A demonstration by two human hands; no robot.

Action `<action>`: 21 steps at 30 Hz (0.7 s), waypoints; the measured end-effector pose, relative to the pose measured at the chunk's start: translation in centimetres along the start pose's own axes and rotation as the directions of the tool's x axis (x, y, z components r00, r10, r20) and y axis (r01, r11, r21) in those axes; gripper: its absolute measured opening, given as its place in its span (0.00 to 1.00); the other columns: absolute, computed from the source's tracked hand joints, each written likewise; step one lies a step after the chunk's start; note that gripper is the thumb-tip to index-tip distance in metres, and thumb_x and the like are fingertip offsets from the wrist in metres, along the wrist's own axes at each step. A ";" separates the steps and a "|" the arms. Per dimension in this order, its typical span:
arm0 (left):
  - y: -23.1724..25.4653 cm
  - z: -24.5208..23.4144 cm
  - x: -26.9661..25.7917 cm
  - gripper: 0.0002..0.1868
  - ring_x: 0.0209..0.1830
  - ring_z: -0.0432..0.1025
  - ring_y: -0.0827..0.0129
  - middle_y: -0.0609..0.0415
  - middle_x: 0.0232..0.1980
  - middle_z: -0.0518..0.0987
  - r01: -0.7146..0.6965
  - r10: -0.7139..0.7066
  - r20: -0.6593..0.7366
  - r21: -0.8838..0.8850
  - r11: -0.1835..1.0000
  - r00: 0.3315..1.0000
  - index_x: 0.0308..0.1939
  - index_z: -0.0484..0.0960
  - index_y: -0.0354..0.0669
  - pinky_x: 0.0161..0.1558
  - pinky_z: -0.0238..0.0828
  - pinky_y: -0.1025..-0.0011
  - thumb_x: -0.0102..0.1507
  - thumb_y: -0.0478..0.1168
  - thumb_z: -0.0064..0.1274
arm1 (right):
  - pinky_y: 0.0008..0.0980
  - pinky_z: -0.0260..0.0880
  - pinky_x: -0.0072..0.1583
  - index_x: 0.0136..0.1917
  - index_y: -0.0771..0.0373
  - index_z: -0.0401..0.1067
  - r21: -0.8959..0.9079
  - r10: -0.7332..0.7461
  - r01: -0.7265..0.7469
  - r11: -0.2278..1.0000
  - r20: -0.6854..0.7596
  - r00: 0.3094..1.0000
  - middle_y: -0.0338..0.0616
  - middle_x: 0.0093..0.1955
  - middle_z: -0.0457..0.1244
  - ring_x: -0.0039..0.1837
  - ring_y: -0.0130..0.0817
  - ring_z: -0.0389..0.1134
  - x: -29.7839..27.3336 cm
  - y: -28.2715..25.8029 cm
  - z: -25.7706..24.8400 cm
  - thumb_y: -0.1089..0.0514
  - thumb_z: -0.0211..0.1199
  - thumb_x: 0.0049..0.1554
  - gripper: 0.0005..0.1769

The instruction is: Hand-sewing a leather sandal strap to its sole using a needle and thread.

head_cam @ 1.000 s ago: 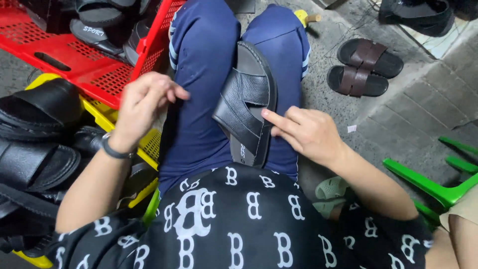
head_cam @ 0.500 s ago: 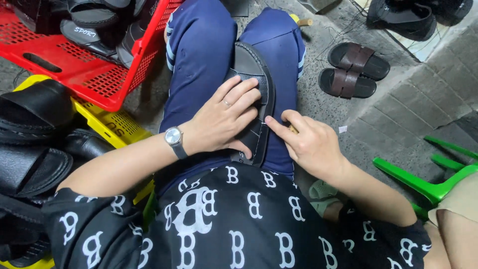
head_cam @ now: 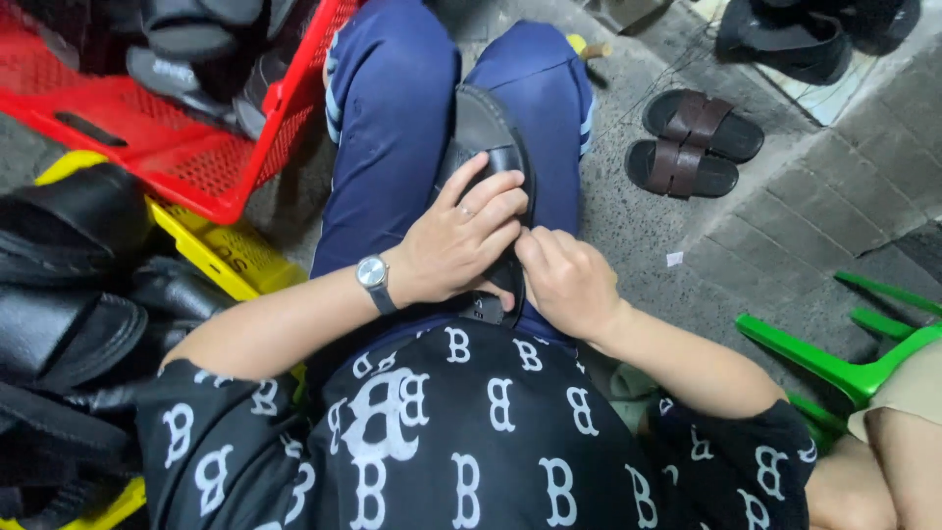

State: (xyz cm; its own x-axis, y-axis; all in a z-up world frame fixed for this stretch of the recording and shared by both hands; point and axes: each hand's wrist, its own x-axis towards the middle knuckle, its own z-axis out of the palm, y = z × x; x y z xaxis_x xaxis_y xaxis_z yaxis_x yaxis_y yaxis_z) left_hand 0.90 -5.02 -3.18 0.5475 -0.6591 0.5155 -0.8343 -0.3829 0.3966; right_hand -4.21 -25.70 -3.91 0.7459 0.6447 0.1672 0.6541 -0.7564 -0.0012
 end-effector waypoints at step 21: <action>4.5 1.1 -7.9 0.08 0.22 0.70 0.71 0.41 0.34 0.79 0.387 -0.623 0.350 -0.919 -0.082 0.700 0.44 0.78 0.30 0.26 0.64 0.75 0.62 0.26 0.48 | 0.28 0.68 0.36 0.48 0.54 0.67 0.150 -0.003 -0.013 0.989 0.109 0.994 0.37 0.38 0.56 0.37 0.34 0.65 1.6 1.3 -5.4 0.55 0.52 0.58 0.06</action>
